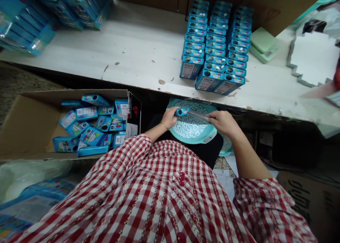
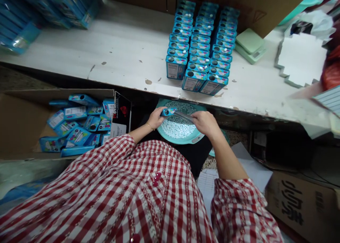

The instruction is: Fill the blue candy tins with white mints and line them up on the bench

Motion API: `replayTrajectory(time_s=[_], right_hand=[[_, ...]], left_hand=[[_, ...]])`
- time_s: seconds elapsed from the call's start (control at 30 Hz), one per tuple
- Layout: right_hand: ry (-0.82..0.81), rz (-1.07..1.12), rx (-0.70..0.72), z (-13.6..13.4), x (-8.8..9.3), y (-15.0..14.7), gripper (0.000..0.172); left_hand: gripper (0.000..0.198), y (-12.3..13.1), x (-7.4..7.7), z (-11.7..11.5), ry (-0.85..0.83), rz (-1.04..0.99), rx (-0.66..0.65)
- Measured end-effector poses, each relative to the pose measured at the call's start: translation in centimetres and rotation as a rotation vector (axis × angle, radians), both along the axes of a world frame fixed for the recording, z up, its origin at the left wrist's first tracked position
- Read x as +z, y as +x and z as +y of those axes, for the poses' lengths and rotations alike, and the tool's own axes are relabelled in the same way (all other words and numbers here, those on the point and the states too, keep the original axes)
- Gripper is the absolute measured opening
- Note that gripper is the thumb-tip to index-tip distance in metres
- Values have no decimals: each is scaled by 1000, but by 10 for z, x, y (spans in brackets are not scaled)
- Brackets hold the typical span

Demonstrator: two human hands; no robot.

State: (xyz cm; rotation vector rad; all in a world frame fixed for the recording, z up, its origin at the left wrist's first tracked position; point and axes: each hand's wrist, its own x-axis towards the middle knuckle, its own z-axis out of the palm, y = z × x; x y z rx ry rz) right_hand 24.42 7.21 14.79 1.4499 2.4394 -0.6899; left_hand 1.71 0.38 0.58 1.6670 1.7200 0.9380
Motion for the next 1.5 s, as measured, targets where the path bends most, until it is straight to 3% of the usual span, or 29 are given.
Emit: replayTrajectory(time_s=[0.13, 0.3, 0.4, 0.57, 0.67, 0.8, 0.97, 1.1, 1.33, 1.5], right_hand=[[-15, -71, -114, -2, -60, 13, 36], [-17, -209, -40, -26, -143, -28, 40], [-75, -184, 49, -38, -167, -43, 38], [-190, -127, 109, -35, -176, -30, 34], [-227, -65, 99, -29, -170, -16, 30], [-229, 25, 46, -18, -148, 5, 31], [-206, 228, -44, -2, -103, 26, 28], [-166, 337, -59, 5, -64, 22, 27], [-5, -5, 86, 0, -17, -26, 27], [60, -265, 127, -13, 9, -54, 29]], left_hand=[[40, -14, 3, -7, 32, -90, 84], [39, -23, 7, -16, 29, -151, 138], [38, -23, 6, -17, 33, -181, 152], [38, -23, 3, -15, 23, -201, 184], [38, -24, 1, -14, 18, -210, 180], [39, -23, 0, -12, 16, -210, 181], [38, -17, 2, -8, 20, -196, 150], [41, -10, 0, -7, 4, -115, 108], [45, -1, -3, -8, 28, 1, -9], [45, 1, -5, -9, 20, 23, -24]])
